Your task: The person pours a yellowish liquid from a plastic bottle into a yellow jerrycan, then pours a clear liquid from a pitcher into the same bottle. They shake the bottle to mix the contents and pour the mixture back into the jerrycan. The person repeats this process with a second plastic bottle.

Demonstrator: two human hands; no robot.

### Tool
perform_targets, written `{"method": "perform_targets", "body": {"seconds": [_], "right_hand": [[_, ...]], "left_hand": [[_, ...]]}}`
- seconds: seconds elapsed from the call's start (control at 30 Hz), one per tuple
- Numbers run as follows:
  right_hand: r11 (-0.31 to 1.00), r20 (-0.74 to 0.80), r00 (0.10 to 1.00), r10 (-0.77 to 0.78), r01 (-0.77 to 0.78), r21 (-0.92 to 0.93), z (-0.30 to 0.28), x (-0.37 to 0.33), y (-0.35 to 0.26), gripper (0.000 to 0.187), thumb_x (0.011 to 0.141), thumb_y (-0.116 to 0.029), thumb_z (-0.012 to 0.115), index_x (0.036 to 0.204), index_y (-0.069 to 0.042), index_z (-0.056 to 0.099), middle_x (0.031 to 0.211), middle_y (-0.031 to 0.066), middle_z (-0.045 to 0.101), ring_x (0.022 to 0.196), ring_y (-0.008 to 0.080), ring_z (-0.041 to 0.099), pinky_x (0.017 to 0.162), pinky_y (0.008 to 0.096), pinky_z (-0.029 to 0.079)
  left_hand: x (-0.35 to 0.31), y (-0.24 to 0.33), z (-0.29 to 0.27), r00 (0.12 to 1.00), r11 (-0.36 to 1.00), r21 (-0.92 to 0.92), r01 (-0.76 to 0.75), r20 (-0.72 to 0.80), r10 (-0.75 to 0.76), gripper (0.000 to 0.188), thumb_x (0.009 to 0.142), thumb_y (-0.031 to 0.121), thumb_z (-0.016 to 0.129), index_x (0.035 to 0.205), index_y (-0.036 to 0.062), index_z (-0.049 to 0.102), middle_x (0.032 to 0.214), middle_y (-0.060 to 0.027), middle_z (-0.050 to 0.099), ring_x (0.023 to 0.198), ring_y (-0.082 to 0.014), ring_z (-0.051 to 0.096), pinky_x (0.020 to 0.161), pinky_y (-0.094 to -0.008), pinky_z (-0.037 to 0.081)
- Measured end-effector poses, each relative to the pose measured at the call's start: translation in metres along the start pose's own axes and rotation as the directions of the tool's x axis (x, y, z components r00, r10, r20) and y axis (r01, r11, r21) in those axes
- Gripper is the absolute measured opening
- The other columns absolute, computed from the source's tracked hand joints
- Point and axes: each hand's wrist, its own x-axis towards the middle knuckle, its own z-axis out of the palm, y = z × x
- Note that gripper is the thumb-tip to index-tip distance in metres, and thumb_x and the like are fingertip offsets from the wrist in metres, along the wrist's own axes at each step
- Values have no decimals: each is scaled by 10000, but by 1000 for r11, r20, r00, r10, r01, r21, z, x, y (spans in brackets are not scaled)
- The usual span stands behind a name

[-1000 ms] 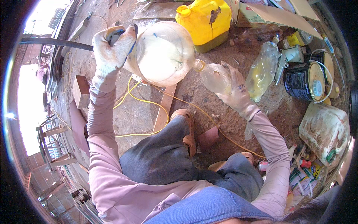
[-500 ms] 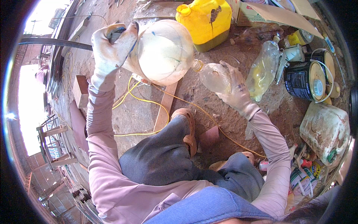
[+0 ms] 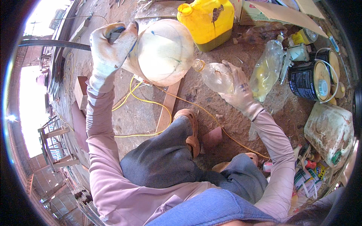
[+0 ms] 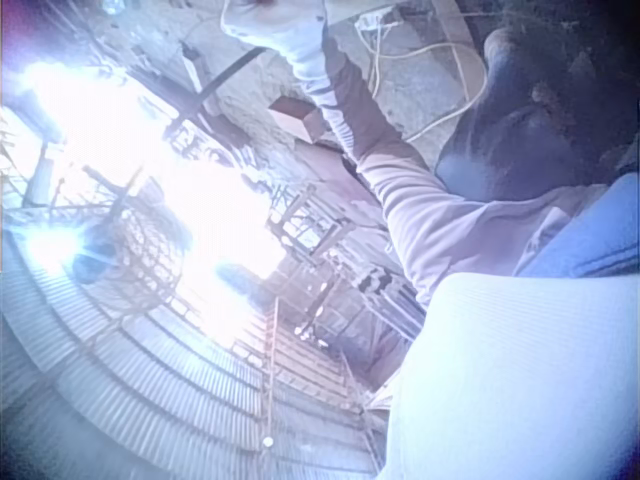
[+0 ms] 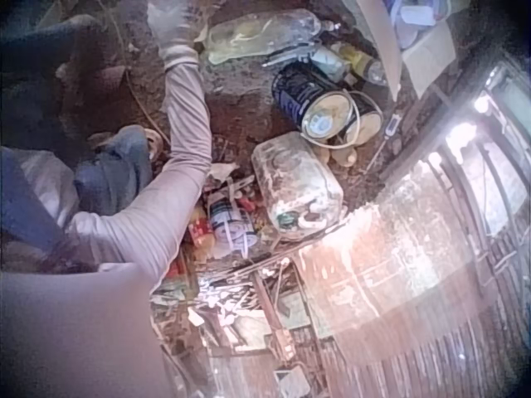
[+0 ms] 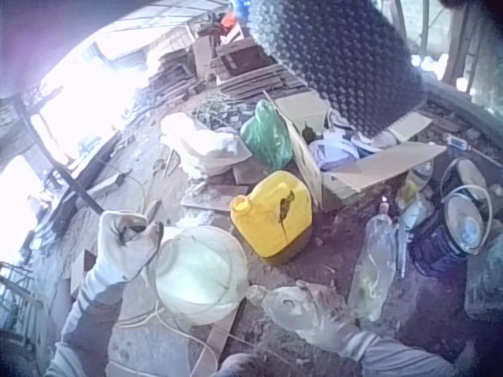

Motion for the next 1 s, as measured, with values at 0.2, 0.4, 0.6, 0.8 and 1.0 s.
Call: {"method": "perform_targets", "body": {"seconds": [0.2,0.4,0.6,0.8,1.0], "right_hand": [[1000,6,1000,0,0,0,1,1,1,1035,632,-108,873,1529,-110,356,1472,128,480,1308,371,484,1132,470,385],[1000,8,1000,-27,27,-4,2,0,5,1031,638,-129,873,1530,-111,357,1484,126,469,1316,373,478,1132,475,381],[998,-12,999,-37,37,-45,3,3,3,993,667,-190,856,1528,-166,361,1389,125,530,1288,358,512,1093,483,419],[997,-26,998,-63,61,-43,5,2,5,994,668,-206,857,1528,-168,360,1386,128,532,1288,356,514,1090,482,419],[997,-32,998,-61,59,-57,6,1,6,981,678,-212,850,1527,-160,361,1368,141,536,1274,359,521,1082,486,423]], "left_hand": [[1,4,-3,999,999,-11,41,25,-41,237,938,166,734,798,-25,720,667,69,589,616,-18,495,532,-201,368],[3,3,-3,1000,1000,11,11,-16,-10,257,922,183,748,768,-15,693,649,60,565,617,-19,480,525,-208,365],[4,2,-9,998,998,27,55,21,-56,212,931,157,746,835,-32,738,704,40,633,650,-29,531,559,-196,395],[4,1,-11,1000,999,43,23,15,-23,208,928,159,747,867,-40,750,731,17,664,670,-41,560,578,-202,426],[5,-1,-13,999,998,63,32,3,-33,213,924,164,748,880,-45,751,734,12,664,676,-47,566,593,-209,441]]}}
